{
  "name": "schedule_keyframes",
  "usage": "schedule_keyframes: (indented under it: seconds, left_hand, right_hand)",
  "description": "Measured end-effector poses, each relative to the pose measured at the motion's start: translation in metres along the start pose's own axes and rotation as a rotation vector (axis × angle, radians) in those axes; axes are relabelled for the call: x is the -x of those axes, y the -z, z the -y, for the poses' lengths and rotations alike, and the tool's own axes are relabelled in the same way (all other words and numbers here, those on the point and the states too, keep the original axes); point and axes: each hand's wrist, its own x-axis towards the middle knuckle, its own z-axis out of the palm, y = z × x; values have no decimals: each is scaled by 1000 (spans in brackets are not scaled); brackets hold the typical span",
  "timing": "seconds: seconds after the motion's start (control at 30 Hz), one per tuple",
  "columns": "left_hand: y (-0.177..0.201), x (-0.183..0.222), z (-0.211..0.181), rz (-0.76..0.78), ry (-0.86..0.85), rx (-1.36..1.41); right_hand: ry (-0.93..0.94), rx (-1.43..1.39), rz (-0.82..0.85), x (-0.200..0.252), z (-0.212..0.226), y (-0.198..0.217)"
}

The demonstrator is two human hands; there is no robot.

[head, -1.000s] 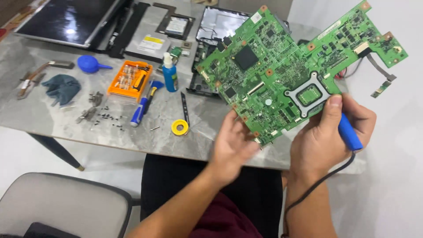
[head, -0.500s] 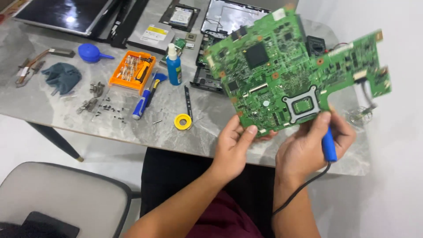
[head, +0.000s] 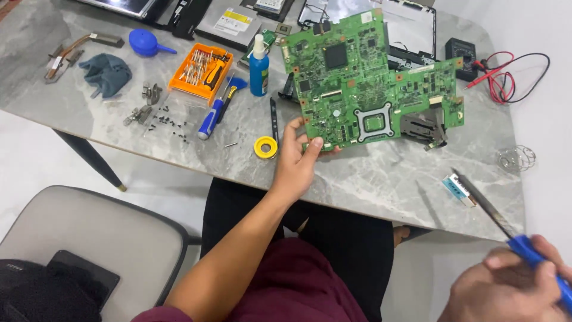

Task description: Repairing a laptop motherboard using a soldering iron

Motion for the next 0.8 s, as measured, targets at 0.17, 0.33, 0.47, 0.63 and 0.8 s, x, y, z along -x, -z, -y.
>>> schedule_keyframes:
  seconds: [0.17,0.33,0.47,0.63,0.8]
  left_hand:
    - [1,-1,6,80,-21,29]
    - [4,-1,9,143,-9,24]
    - [6,1,3,211,-5,-134]
    - [7,2,8,253,7,-136]
    - [6,5,-1,253,6,-321]
  right_hand:
    - [-339,-365,132,-21,-2,7]
    - [-222,-272,167,-6,-2,-32]
    - [-300,-307,162,-2,5,-74]
    - [-500,-525,366,-10,-26,-80]
    - [-354,-486,518,-8,-34,-86]
